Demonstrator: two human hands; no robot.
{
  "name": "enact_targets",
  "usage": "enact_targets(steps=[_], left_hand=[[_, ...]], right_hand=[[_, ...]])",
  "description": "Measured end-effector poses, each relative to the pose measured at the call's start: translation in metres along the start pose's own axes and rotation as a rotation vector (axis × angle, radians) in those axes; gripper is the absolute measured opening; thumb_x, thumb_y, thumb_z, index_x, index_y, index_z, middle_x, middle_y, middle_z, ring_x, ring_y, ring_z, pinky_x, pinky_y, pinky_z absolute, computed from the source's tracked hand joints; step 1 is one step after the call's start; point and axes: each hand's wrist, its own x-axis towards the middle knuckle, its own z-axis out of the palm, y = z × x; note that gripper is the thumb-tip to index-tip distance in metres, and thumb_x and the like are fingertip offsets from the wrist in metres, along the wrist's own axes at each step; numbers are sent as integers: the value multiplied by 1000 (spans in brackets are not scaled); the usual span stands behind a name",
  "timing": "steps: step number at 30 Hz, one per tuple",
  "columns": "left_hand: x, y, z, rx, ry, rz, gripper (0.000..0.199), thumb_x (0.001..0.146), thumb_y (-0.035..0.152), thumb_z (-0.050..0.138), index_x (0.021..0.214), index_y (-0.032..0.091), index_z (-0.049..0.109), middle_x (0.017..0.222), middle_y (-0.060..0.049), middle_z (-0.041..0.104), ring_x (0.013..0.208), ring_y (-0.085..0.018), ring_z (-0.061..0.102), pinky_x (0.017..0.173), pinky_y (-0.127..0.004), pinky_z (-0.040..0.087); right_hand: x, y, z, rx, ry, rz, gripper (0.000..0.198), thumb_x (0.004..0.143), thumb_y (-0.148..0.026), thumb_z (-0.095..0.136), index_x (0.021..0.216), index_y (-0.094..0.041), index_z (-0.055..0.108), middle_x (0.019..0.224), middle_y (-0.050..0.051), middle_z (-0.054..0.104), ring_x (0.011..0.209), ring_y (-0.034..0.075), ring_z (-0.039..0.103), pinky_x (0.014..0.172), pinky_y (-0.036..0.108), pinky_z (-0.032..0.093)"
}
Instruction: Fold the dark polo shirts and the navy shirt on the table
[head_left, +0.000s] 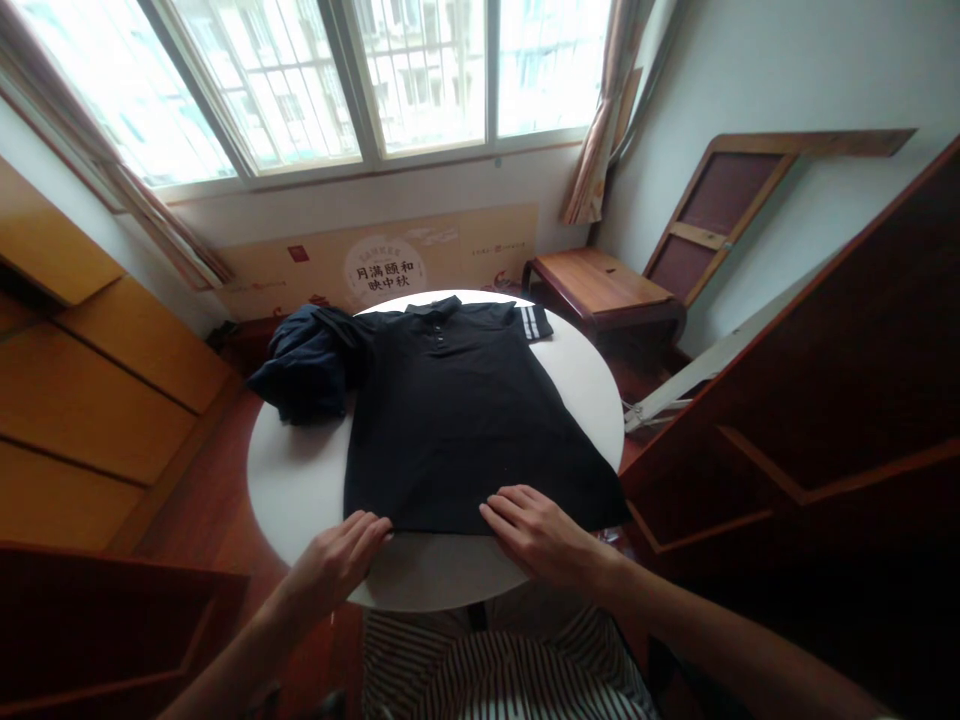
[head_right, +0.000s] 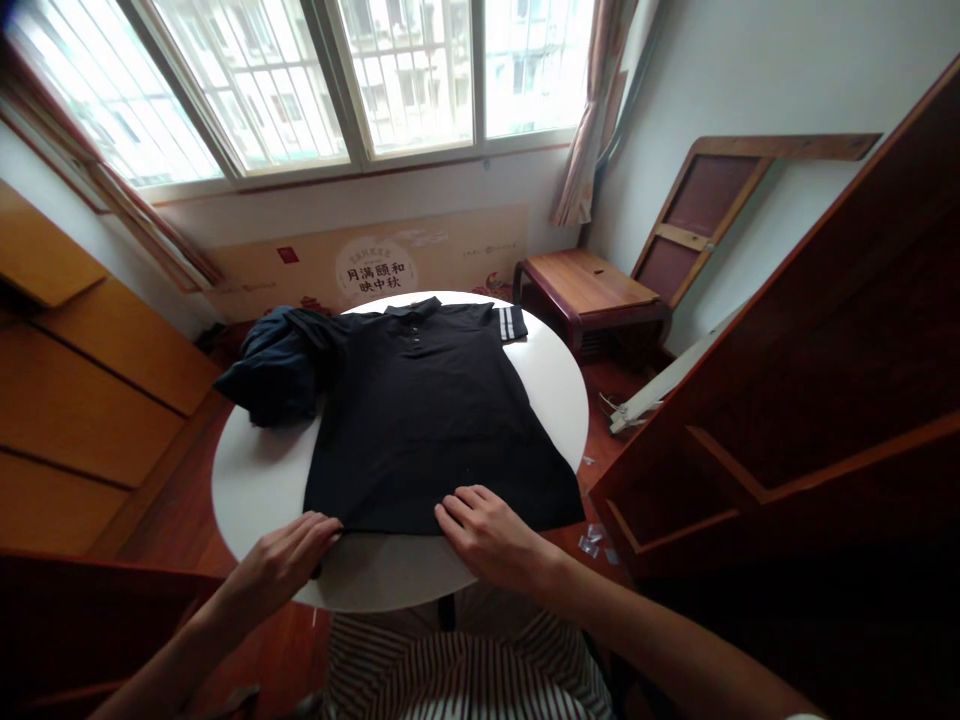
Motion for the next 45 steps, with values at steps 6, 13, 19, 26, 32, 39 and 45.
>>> enact_targets(steps=[6, 13, 19, 26, 32, 39, 45], left_hand=[[-25, -13, -5, 10, -124, 49, 48, 86, -5, 42, 127, 17, 53, 103, -8, 65, 91, -19, 63, 84, -32, 57], [-41, -14, -16, -149, -298, -159, 62, 73, -11, 37, 118, 23, 64, 104, -7, 63, 92, -17, 61, 83, -27, 56], [-29, -6, -37, -298, -539, -274, 34, 82, 3, 50, 105, 23, 64, 97, -4, 64, 85, -16, 62, 75, -25, 51], [65, -45, -11, -315, -341, -139, 31, 102, 35, 40, 98, 20, 67, 97, -6, 66, 89, -16, 63, 83, -28, 51], [127, -89, 58, -150, -225, -224, 53, 101, 52, 34, 143, 23, 49, 153, -9, 42, 143, -26, 36, 117, -48, 31], [112, -83, 75, -5, -368, -279, 62, 101, 54, 32, 156, 26, 26, 163, -8, 22, 150, -30, 20, 117, -57, 23], [167, -55, 66, -43, -336, -126, 48, 102, 44, 36, 142, 21, 50, 151, -11, 45, 140, -28, 41, 114, -50, 34]], right_hand=[[-30, 28, -16, -119, -13, 54, 32, 87, -5, 52, 116, -11, 64, 104, 14, 66, 98, 25, 60, 83, 39, 52], [-78, 57, -40, -129, -39, 110, 33, 82, 1, 51, 108, -12, 67, 97, 11, 67, 90, 22, 63, 77, 33, 54], [-82, 63, -65, 112, -79, 113, 18, 92, -24, 60, 104, -16, 71, 93, 9, 68, 86, 18, 65, 76, 30, 54], [24, 121, -50, 251, 77, 262, 36, 101, -37, 45, 115, -17, 71, 119, 11, 69, 110, 21, 65, 100, 33, 50], [101, 173, 3, 3, -155, 433, 57, 100, -44, 44, 149, -15, 44, 156, 16, 35, 145, 33, 32, 117, 51, 28], [85, 223, -13, 178, 48, 673, 40, 99, -31, 50, 134, -15, 60, 146, 16, 51, 139, 26, 43, 116, 38, 31], [62, 258, -45, 513, 141, 1154, 21, 92, -21, 59, 92, -3, 69, 89, 20, 74, 78, 25, 74, 73, 34, 60]])
